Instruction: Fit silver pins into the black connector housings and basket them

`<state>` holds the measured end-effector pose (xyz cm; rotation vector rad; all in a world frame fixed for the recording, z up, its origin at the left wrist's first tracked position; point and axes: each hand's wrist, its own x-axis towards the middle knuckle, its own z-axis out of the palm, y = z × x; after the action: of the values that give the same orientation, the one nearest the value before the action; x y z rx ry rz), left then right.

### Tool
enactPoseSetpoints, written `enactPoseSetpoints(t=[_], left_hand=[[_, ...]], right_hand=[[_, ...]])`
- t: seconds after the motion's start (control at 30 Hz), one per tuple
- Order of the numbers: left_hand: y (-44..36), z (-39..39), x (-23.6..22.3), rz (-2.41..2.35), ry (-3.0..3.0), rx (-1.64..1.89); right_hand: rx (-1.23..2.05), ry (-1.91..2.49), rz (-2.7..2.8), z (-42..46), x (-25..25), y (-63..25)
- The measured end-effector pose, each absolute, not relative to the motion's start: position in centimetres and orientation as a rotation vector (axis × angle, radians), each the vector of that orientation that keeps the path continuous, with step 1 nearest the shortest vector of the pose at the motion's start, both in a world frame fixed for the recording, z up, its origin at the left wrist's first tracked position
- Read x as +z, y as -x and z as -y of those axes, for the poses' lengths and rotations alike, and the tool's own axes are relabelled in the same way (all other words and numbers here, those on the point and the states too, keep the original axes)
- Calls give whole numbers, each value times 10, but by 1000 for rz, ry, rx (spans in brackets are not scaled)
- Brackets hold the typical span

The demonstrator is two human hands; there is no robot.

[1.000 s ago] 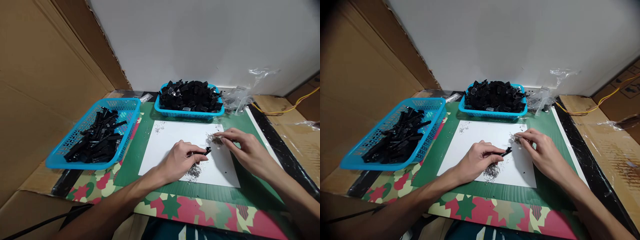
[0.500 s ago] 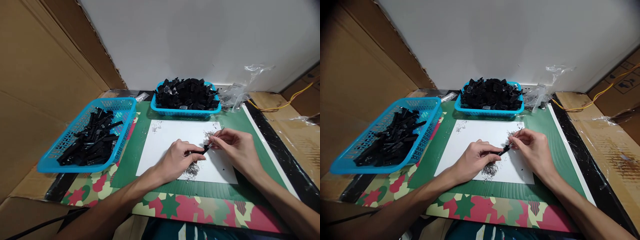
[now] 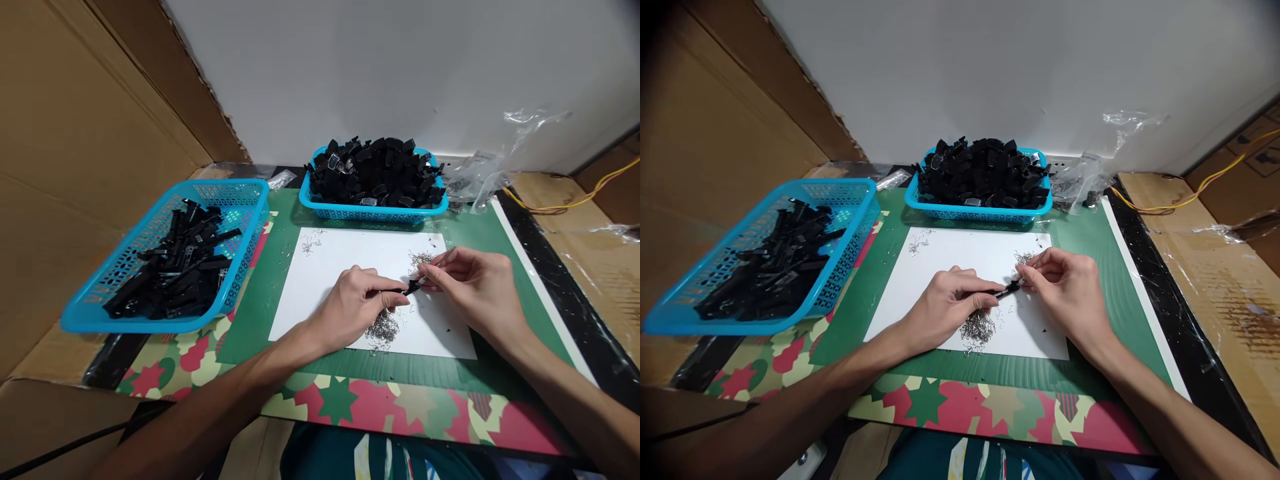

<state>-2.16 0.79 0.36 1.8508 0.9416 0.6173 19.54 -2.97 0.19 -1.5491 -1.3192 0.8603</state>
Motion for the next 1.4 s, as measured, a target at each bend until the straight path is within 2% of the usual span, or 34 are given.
enactPoseSetpoints(t=[0.53, 0.63, 0.8, 1.1, 1.4], left_hand=[[21, -7, 4, -880, -1918, 626], [23, -7, 8, -920, -1883, 704], [26, -6, 14, -881, -1680, 871], [31, -6, 16, -789, -1735, 1012], [37, -29, 29, -1038, -1913, 982]], right_hand=[[902, 1538, 1270, 30, 0, -189], [919, 1473, 1218, 28, 4, -191], [768, 1354, 1160, 26, 16, -199], [942, 1416, 1538, 22, 20, -215], [862, 1432, 2003, 25, 24, -212]])
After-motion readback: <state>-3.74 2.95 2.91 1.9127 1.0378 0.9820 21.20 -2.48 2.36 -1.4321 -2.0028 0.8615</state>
